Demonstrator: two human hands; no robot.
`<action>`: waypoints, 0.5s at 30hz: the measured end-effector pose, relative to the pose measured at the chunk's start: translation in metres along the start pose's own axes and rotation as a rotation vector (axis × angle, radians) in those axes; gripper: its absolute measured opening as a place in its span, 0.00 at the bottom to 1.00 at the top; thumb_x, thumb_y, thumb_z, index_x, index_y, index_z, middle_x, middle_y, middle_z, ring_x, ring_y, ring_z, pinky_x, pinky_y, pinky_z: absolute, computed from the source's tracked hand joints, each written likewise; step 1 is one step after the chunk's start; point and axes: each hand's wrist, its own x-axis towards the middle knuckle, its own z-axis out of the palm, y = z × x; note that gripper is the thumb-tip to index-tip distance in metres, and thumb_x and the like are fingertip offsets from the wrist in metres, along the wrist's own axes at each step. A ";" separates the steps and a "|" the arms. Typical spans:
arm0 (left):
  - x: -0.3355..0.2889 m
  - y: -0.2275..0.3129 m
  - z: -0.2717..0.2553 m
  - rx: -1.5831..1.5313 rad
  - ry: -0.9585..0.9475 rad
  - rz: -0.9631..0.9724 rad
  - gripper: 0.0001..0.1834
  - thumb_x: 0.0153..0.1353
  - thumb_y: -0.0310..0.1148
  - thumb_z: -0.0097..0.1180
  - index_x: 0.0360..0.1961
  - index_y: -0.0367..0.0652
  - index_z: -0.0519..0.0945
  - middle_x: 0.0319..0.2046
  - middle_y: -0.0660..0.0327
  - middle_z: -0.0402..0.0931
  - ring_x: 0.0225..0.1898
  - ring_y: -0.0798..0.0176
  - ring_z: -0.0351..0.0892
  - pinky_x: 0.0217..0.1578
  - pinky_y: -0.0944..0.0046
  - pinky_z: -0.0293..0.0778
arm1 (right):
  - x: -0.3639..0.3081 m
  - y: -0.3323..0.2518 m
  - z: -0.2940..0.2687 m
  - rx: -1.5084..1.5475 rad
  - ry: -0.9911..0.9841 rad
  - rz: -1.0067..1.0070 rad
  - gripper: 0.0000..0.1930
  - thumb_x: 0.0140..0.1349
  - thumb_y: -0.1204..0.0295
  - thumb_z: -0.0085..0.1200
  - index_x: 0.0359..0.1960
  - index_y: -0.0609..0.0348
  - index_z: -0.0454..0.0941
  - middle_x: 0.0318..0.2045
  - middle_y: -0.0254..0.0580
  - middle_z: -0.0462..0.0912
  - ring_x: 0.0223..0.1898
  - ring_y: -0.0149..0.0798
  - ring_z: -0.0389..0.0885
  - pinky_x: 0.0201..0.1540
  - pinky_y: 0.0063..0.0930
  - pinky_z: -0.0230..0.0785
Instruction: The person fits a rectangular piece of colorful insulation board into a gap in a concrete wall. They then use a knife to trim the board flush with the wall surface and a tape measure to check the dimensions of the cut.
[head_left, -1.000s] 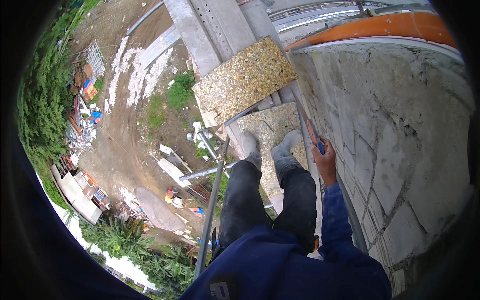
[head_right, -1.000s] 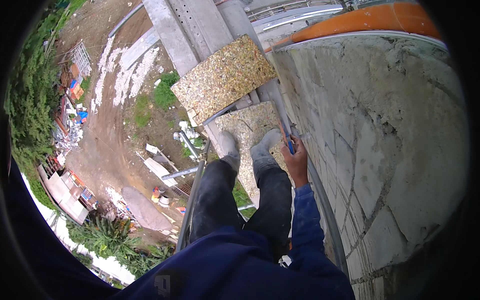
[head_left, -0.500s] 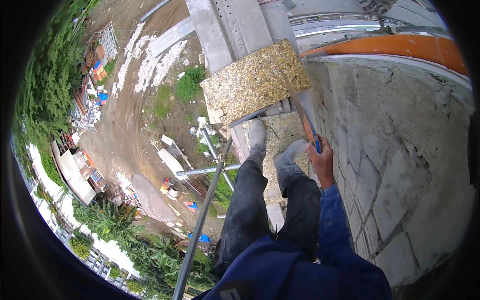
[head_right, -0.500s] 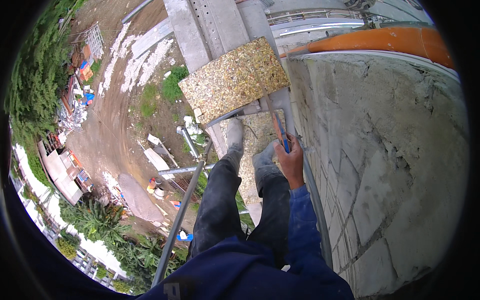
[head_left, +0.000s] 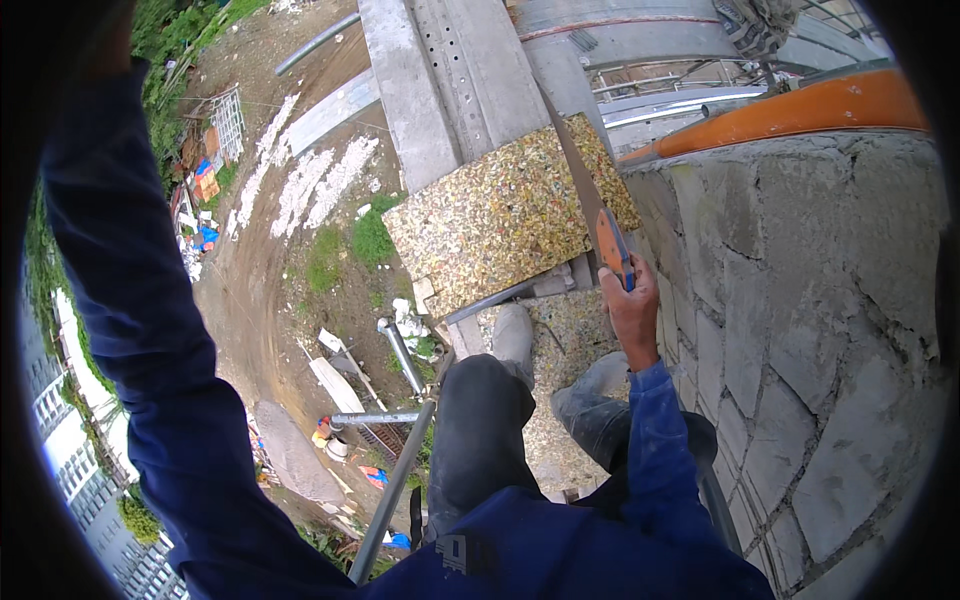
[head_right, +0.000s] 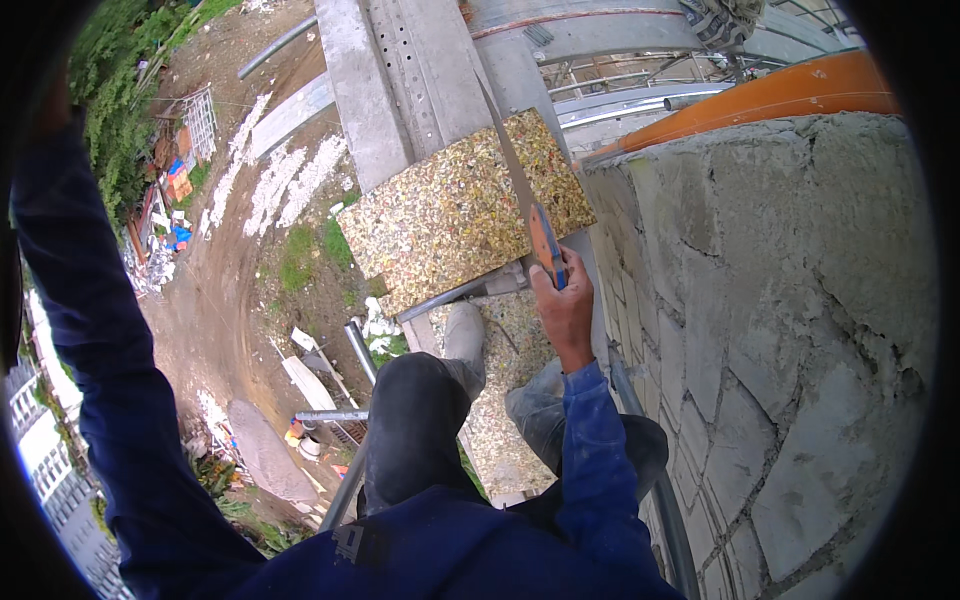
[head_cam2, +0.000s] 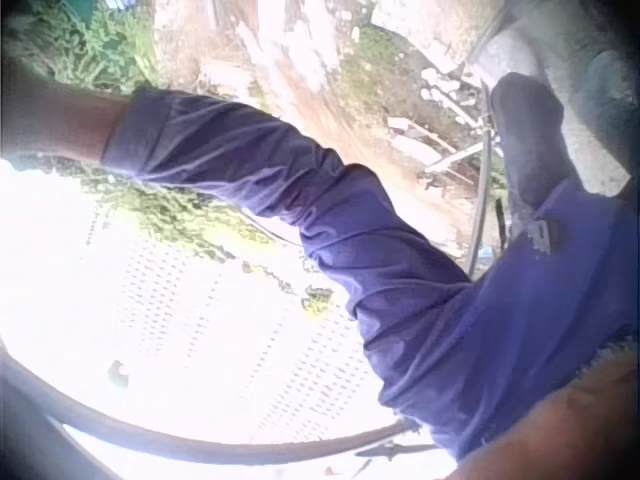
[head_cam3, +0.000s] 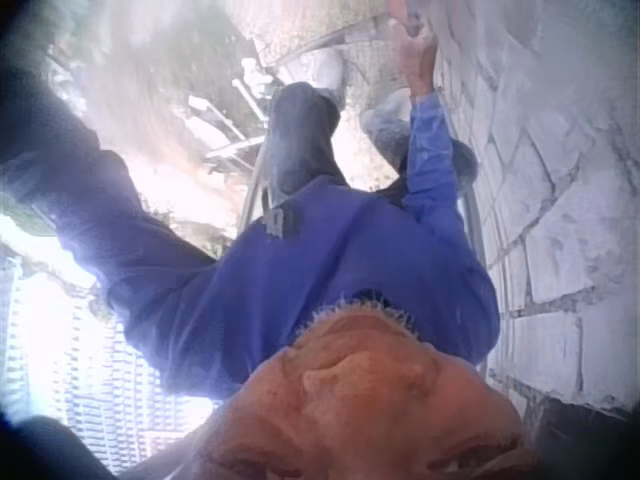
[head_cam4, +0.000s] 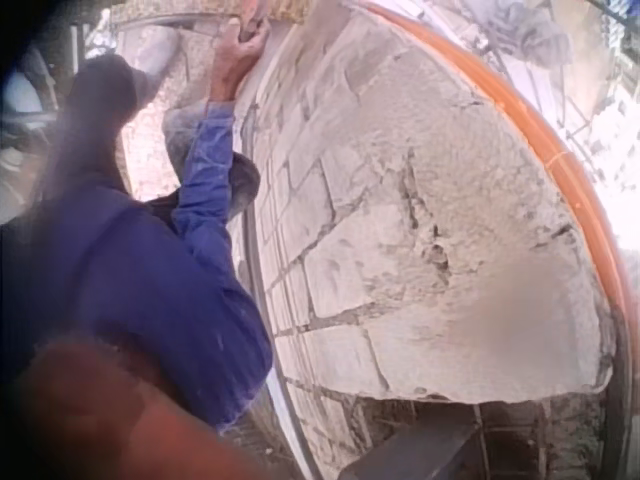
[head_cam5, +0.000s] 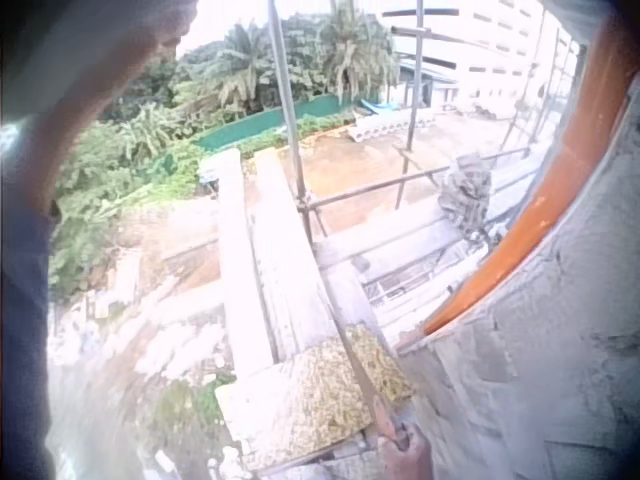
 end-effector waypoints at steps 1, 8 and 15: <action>-0.042 -0.002 0.006 0.011 -0.041 -0.084 0.18 0.70 0.36 0.58 0.55 0.35 0.83 0.50 0.48 0.85 0.50 0.56 0.86 0.52 0.59 0.80 | 0.007 0.011 0.011 0.029 -0.060 -0.024 0.19 0.66 0.71 0.60 0.57 0.64 0.74 0.29 0.32 0.77 0.20 0.22 0.72 0.24 0.22 0.68; -0.362 -0.179 0.274 0.122 -0.408 -0.653 0.18 0.63 0.38 0.57 0.47 0.36 0.86 0.42 0.40 0.85 0.48 0.40 0.84 0.52 0.48 0.77 | 0.044 0.089 0.018 0.118 -0.055 -0.067 0.19 0.67 0.66 0.61 0.56 0.62 0.74 0.30 0.32 0.78 0.19 0.22 0.71 0.23 0.22 0.69; -0.383 -0.258 0.368 0.270 -0.200 -0.558 0.14 0.61 0.33 0.54 0.43 0.37 0.84 0.42 0.42 0.82 0.46 0.37 0.82 0.50 0.41 0.75 | 0.049 0.136 0.015 0.097 -0.018 -0.072 0.20 0.69 0.64 0.60 0.57 0.63 0.74 0.31 0.32 0.77 0.21 0.22 0.72 0.24 0.22 0.69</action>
